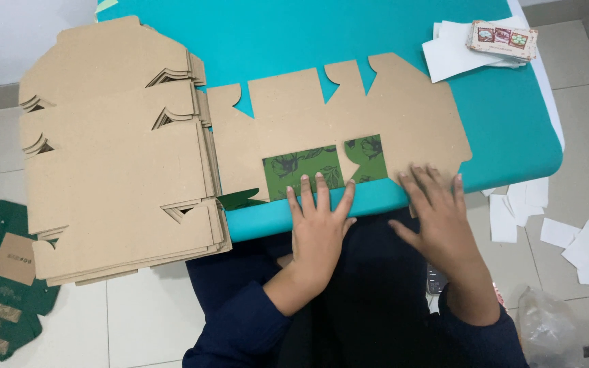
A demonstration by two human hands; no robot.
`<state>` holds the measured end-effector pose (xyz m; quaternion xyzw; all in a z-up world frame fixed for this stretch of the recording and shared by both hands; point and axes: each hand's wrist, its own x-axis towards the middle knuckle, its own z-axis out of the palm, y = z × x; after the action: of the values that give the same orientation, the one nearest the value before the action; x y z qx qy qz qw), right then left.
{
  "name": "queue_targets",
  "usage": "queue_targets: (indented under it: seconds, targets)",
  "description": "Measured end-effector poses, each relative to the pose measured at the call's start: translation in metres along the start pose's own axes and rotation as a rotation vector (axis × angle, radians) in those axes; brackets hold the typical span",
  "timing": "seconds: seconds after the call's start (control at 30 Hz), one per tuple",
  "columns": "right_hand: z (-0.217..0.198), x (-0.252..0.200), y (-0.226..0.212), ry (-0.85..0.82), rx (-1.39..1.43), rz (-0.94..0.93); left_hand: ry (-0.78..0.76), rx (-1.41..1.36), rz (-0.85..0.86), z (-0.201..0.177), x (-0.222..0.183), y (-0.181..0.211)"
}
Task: Assembling a cardboard box by folding pre-cut sheets and tucking in flaps.
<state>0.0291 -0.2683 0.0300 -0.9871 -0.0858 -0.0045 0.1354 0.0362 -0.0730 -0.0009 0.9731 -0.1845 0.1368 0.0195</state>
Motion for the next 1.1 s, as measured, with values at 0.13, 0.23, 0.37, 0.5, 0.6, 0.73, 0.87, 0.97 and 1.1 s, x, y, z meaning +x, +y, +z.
queue_targets:
  seconds: [0.13,0.23,0.37,0.5,0.6,0.73,0.87,0.97,1.1]
  targets:
    - [0.002,0.000,0.031,0.071,-0.003,-0.012,-0.005,0.013,-0.003,0.001,-0.002,0.001]
    - [0.001,-0.001,0.041,0.109,0.132,-0.019,-0.009,-0.020,-0.004,0.001,-0.007,-0.002]
    - [-0.002,0.000,0.056,0.181,0.205,-0.141,-0.029,-0.003,-0.002,0.002,-0.014,-0.003]
    - [0.006,0.013,0.050,0.315,0.345,0.038,-0.011,-0.082,0.031,0.001,-0.016,-0.005]
    - [0.018,0.027,0.041,0.531,0.318,-0.016,-0.008,-0.081,0.020,-0.001,-0.015,-0.003]
    - [0.031,0.031,0.033,0.618,0.212,-0.019,-0.007,-0.082,0.018,0.000,-0.014,-0.003]
    - [0.046,0.029,0.039,0.674,0.055,-0.036,-0.011,-0.079,0.008,-0.002,-0.011,-0.002]
    - [0.046,0.028,0.032,0.692,-0.001,-0.065,-0.011,-0.070,0.001,-0.002,-0.008,0.000]
    - [0.058,0.021,0.010,0.726,0.102,-0.241,-0.006,-0.067,0.001,-0.005,-0.007,0.000]
